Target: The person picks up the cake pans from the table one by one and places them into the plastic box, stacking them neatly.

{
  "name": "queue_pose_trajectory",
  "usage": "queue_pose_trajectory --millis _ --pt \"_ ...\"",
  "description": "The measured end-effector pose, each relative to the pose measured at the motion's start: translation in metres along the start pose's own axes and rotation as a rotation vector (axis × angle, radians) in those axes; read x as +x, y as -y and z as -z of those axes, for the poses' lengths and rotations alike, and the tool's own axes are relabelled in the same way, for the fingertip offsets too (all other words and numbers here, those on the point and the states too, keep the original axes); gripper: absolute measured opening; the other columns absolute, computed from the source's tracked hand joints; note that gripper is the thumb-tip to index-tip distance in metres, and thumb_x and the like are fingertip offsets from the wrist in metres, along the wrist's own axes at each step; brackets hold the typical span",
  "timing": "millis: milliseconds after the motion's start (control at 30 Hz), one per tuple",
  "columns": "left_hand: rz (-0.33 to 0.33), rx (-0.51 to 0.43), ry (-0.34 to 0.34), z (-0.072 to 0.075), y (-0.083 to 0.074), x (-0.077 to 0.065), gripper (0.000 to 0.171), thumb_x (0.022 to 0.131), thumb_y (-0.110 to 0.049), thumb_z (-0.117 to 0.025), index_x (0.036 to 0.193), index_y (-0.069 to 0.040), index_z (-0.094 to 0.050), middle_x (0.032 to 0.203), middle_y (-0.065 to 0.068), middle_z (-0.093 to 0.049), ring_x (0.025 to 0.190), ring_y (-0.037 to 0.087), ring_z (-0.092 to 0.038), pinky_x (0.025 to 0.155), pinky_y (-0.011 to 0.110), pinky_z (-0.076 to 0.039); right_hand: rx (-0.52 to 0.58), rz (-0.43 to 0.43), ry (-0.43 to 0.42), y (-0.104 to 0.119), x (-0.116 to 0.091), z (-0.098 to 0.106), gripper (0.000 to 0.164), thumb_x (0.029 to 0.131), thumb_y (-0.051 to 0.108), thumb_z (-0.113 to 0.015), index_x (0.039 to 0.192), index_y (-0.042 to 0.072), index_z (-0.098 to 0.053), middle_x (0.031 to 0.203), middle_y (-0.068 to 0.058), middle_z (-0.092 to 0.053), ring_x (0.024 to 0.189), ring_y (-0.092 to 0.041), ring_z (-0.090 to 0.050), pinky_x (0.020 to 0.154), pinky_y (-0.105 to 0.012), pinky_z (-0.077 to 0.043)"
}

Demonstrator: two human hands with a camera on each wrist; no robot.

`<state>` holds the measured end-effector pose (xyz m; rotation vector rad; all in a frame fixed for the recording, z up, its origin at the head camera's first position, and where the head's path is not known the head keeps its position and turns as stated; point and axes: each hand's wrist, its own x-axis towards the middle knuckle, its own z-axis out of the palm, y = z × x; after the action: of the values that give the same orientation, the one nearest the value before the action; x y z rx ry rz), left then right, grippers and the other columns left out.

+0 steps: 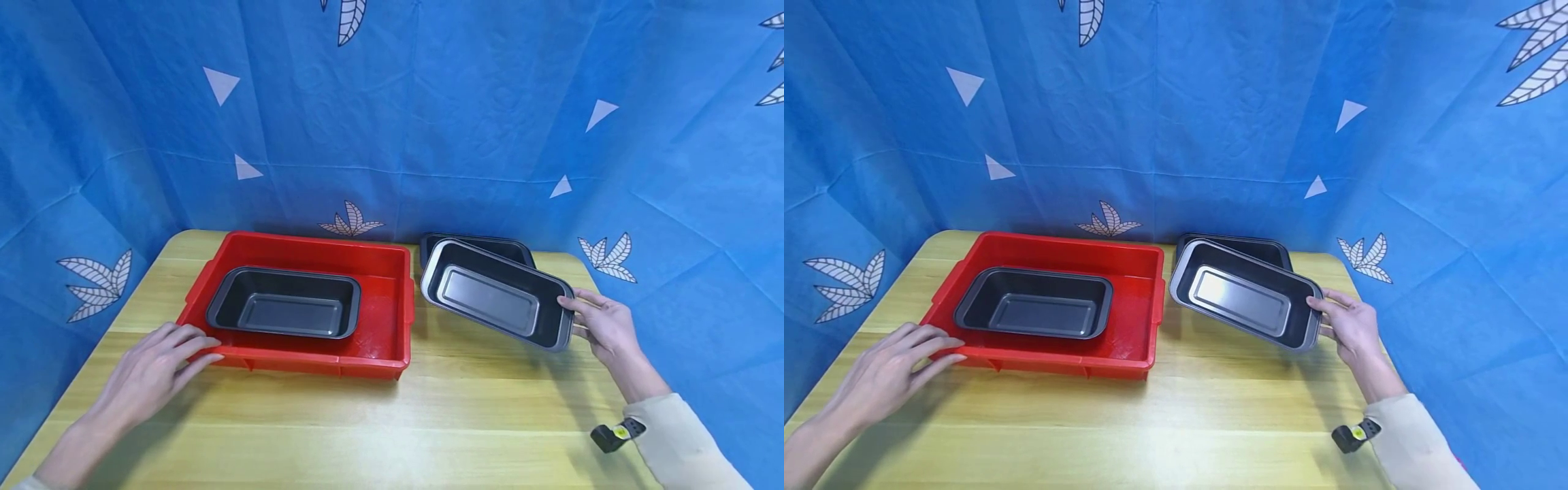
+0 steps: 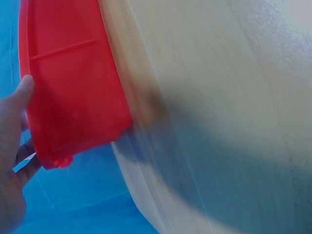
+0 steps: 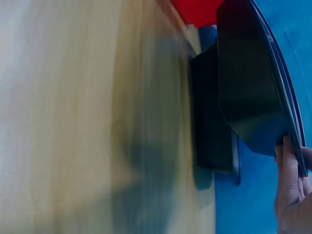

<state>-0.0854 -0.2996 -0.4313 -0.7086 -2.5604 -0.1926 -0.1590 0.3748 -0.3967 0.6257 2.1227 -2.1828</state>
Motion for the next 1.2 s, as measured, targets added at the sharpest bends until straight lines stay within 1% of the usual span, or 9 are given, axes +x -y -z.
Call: queue_pose_trajectory --millis 200,367,600,767,900,1033,1200 --pt "0.014 0.004 0.014 0.001 0.0 0.001 0.084 0.102 -0.071 -0.015 0.103 -0.019 -0.081 0.1 0.003 -0.076 0.091 0.02 -0.061 0.074 0.047 -0.059 0.03 0.019 0.013 0.014 -0.004 -0.009 0.022 0.093 0.011 -0.081 0.098 0.029 -0.071 0.078 0.012 -0.079 0.068 -0.006 -0.076 0.061 -0.024 -0.063" --pt "0.011 -0.008 0.022 0.003 0.001 0.001 0.08 0.101 -0.069 -0.018 0.104 -0.02 -0.081 0.101 0.002 -0.076 0.092 0.021 -0.062 0.076 0.048 -0.059 0.026 0.024 0.021 0.023 -0.007 -0.018 0.025 0.092 0.012 -0.083 0.106 0.025 -0.067 0.079 0.013 -0.078 0.068 -0.007 -0.075 0.06 -0.024 -0.062" --pt "-0.001 -0.001 0.014 0.003 0.0 0.002 0.083 0.102 -0.071 -0.016 0.102 -0.019 -0.081 0.1 0.003 -0.075 0.091 0.022 -0.062 0.075 0.048 -0.059 0.041 0.026 0.029 0.033 -0.009 -0.033 0.025 0.092 0.012 -0.082 0.107 0.024 -0.067 0.08 0.013 -0.079 0.069 -0.007 -0.076 0.059 -0.023 -0.061" --pt "0.008 0.006 0.027 0.004 -0.001 0.003 0.085 0.103 -0.071 -0.015 0.102 -0.018 -0.081 0.098 0.003 -0.075 0.091 0.022 -0.063 0.075 0.049 -0.06 0.058 0.037 0.046 0.038 -0.011 -0.048 0.029 0.092 0.012 -0.083 0.112 0.022 -0.064 0.078 0.012 -0.079 0.067 -0.006 -0.075 0.058 -0.022 -0.061" --pt "0.011 0.003 0.036 0.005 -0.001 0.003 0.085 0.103 -0.071 -0.016 0.102 -0.017 -0.081 0.098 0.004 -0.076 0.091 0.022 -0.063 0.076 0.05 -0.06 0.079 0.051 0.067 0.042 -0.012 -0.062 0.027 0.093 0.01 -0.081 0.112 0.021 -0.065 0.077 0.011 -0.079 0.065 -0.007 -0.075 0.057 -0.022 -0.061" --pt "0.012 0.002 0.029 0.005 -0.001 0.003 0.086 0.103 -0.071 -0.014 0.102 -0.017 -0.081 0.098 0.004 -0.075 0.09 0.023 -0.064 0.076 0.051 -0.06 0.076 0.072 0.08 0.045 -0.013 -0.076 0.024 0.095 0.008 -0.078 0.111 0.021 -0.066 0.077 0.01 -0.079 0.064 -0.006 -0.075 0.057 -0.021 -0.061" --pt "0.02 0.006 0.032 0.006 -0.002 0.002 0.089 0.103 -0.073 -0.013 0.102 -0.017 -0.081 0.097 0.004 -0.076 0.089 0.023 -0.064 0.076 0.052 -0.061 0.095 0.07 0.091 0.048 -0.016 -0.095 0.021 0.094 0.007 -0.078 0.109 0.018 -0.068 0.078 0.009 -0.077 0.062 -0.007 -0.074 0.056 -0.022 -0.061"
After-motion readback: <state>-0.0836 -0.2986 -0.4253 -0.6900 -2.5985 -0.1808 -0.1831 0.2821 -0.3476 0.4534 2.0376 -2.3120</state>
